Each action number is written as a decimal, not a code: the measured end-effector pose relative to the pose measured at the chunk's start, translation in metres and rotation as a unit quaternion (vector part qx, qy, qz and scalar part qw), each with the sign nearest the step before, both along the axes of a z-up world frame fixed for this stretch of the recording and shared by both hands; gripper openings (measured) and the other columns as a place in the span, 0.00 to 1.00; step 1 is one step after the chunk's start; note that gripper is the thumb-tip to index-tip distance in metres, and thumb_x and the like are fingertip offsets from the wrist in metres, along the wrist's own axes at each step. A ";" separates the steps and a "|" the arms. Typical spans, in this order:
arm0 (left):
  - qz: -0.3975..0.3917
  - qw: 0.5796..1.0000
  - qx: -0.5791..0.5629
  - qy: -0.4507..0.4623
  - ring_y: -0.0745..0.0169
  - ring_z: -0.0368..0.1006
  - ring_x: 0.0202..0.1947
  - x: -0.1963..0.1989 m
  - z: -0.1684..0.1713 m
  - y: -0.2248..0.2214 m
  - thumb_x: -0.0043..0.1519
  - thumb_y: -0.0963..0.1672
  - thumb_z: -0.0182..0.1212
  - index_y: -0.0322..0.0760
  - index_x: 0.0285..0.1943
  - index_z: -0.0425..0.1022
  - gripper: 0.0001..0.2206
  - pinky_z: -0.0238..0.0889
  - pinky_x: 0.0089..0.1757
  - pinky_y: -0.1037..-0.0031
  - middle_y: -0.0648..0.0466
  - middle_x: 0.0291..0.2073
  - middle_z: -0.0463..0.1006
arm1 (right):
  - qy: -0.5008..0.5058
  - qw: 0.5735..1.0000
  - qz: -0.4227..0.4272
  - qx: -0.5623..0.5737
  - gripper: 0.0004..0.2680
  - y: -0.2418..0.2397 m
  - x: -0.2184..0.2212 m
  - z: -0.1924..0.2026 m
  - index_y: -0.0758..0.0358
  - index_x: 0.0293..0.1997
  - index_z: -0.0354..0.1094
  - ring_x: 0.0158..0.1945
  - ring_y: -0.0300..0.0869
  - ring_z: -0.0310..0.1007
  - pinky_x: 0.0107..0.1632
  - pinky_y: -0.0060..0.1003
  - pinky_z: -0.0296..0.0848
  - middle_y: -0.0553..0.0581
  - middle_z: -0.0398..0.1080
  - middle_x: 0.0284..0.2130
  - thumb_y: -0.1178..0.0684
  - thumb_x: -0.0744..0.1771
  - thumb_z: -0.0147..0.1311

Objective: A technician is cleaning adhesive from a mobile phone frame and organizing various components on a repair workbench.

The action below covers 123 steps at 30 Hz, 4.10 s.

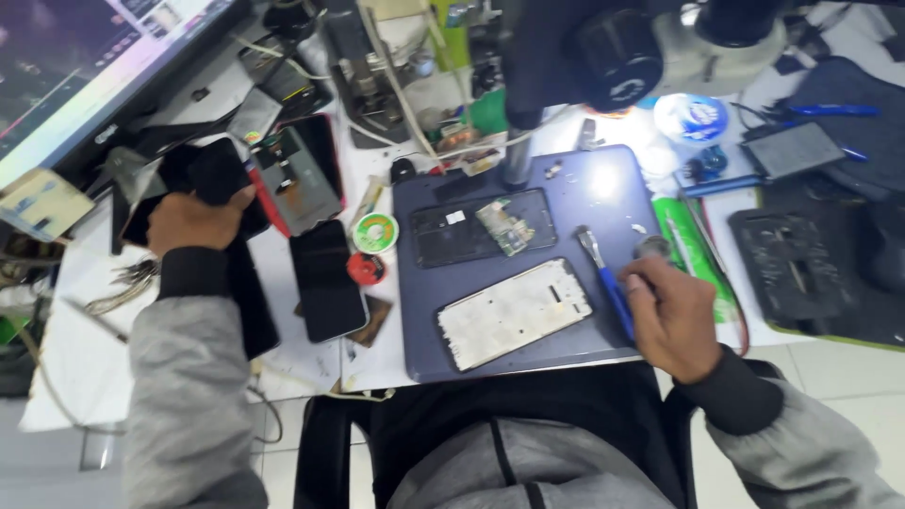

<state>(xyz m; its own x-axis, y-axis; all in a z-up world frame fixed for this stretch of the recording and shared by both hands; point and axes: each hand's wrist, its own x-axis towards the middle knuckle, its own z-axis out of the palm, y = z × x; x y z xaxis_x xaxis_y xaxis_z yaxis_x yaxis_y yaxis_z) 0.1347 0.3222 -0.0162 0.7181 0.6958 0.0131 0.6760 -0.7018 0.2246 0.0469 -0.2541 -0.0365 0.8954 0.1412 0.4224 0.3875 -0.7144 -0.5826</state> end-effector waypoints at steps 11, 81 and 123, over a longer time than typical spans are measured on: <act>-0.062 0.997 0.047 0.019 0.26 0.77 0.50 0.003 -0.028 0.035 0.54 0.70 0.67 0.37 0.55 0.84 0.40 0.69 0.47 0.51 0.32 0.46 0.82 | -0.026 0.999 0.034 0.003 0.05 0.000 0.000 0.002 0.59 0.35 0.70 0.23 0.46 0.63 0.33 0.41 0.61 0.53 0.67 0.21 0.56 0.68 0.47; -0.080 0.992 0.053 -0.085 0.38 0.70 0.54 0.024 0.023 -0.102 0.43 0.64 0.75 0.34 0.64 0.58 0.49 0.67 0.47 0.52 0.38 0.56 0.67 | -0.050 0.996 -0.005 -0.071 0.08 0.003 0.001 0.001 0.63 0.40 0.73 0.25 0.45 0.66 0.33 0.41 0.61 0.56 0.71 0.26 0.51 0.73 0.53; -0.321 0.738 -0.133 -0.578 0.53 0.71 0.57 -0.197 0.071 -0.172 0.51 0.61 0.73 0.35 0.76 0.57 0.49 0.74 0.58 0.65 0.44 0.59 0.70 | 0.370 0.840 0.364 -0.161 0.29 0.224 -0.087 -0.094 0.55 0.75 0.46 0.75 0.51 0.52 0.74 0.42 0.48 0.56 0.56 0.72 0.38 0.67 0.54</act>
<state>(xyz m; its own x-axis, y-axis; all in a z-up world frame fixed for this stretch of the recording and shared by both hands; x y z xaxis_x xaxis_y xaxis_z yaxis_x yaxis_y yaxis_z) -0.0626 0.1498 0.0550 0.5163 0.3052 0.8002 -0.5285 -0.6217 0.5781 -0.0398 -0.0301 -0.1307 0.5232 0.7645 -0.3765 0.4063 -0.6122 -0.6784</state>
